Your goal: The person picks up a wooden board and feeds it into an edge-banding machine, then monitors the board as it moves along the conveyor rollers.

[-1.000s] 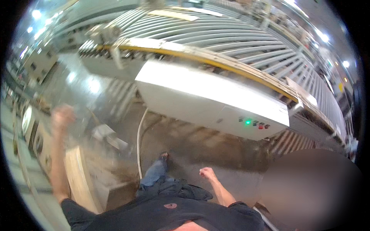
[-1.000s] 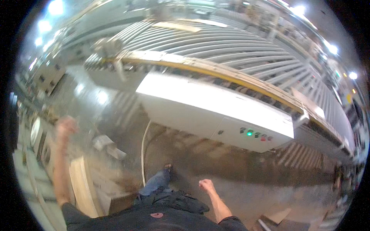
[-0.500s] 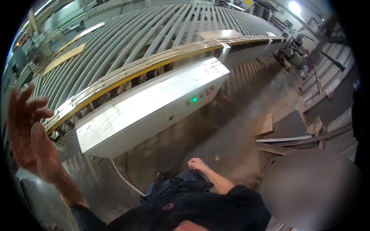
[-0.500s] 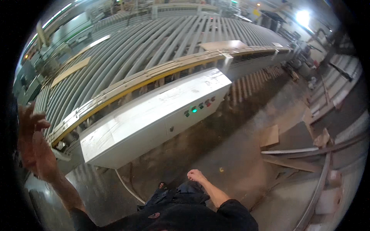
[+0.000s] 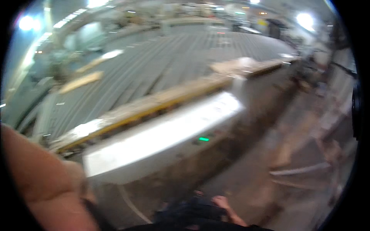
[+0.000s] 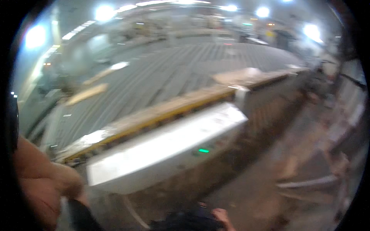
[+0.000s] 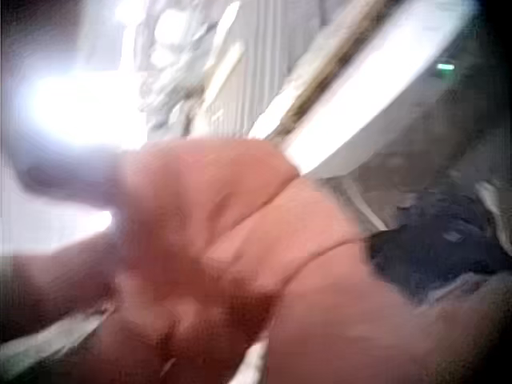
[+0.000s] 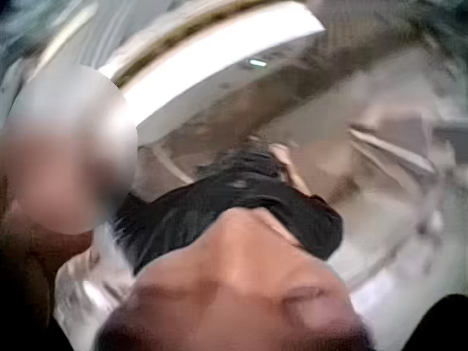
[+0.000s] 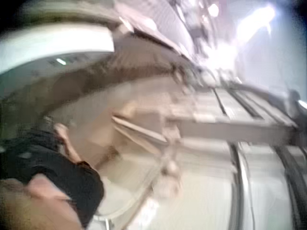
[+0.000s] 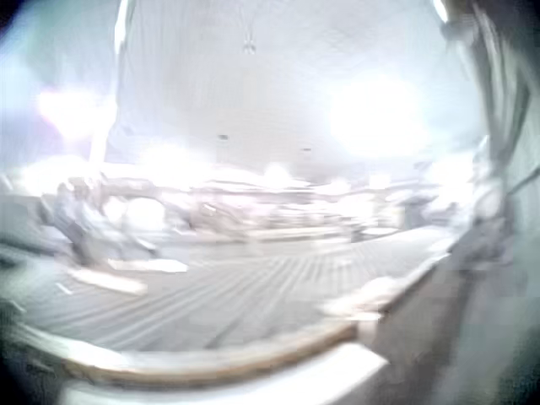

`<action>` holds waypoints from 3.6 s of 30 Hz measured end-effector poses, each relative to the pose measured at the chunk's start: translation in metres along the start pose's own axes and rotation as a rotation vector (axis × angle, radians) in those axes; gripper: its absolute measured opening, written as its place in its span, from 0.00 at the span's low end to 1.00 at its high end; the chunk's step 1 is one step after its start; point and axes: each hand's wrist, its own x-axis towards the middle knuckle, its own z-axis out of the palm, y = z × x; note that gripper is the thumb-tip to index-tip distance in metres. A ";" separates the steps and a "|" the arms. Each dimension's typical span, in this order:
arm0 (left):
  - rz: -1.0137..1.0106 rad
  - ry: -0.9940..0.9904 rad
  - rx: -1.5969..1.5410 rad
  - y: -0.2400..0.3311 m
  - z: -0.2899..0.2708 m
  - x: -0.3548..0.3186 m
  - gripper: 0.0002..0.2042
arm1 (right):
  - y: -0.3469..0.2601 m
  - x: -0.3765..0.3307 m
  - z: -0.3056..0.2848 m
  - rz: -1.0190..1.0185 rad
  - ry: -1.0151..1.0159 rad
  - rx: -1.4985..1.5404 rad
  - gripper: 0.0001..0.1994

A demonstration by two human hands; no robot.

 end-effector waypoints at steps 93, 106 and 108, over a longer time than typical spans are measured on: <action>-1.348 -0.468 -0.779 0.067 0.085 -0.377 0.15 | -0.050 -0.147 0.322 -0.222 0.460 0.217 0.09; -1.189 -0.251 -0.553 -0.040 0.302 -0.311 0.15 | -0.131 -0.038 0.123 -0.352 0.654 0.052 0.13; -1.215 -0.260 -0.557 -0.055 0.328 -0.309 0.14 | -0.170 -0.012 0.092 -0.376 0.668 0.034 0.13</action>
